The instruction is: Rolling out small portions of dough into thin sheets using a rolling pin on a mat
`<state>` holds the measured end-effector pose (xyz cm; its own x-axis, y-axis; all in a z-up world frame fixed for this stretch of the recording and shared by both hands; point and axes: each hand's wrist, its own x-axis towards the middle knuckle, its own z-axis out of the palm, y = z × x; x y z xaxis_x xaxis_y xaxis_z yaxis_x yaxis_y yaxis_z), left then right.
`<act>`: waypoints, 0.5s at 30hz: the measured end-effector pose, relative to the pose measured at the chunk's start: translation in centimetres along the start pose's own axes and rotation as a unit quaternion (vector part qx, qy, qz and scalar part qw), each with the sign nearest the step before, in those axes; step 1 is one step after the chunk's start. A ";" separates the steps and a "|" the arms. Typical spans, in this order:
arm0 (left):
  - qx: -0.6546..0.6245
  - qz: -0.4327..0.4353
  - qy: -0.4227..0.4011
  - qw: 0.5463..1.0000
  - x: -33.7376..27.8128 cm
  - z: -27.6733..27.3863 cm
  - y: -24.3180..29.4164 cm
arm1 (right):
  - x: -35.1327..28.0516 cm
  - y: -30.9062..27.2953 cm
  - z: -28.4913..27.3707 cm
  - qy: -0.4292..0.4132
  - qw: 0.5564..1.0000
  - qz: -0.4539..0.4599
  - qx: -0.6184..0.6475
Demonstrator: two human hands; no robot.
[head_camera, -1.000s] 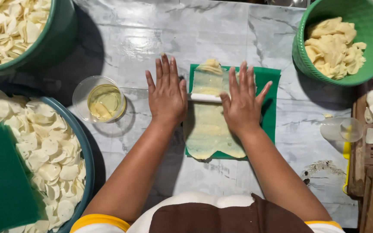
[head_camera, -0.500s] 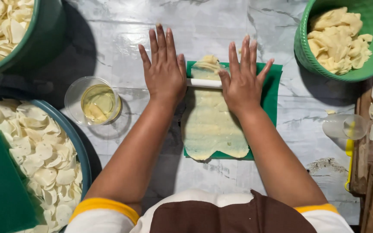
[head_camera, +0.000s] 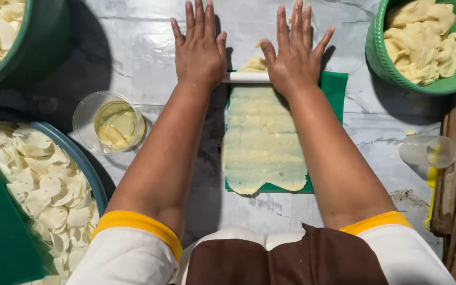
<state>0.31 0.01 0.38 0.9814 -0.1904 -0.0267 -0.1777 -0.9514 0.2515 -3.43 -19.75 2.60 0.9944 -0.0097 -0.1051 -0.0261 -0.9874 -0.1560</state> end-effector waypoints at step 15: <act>0.002 -0.057 0.036 0.998 1.5 0.9 -0.6 | 2.0 0.8 1.5 0.064 0.997 -0.028 0.035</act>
<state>1.81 0.10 -0.64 0.9979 -0.0624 0.0155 -0.0643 -0.9670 0.2465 -1.63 -20.31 0.84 0.9993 0.0215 0.0307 0.0279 -0.9735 -0.2271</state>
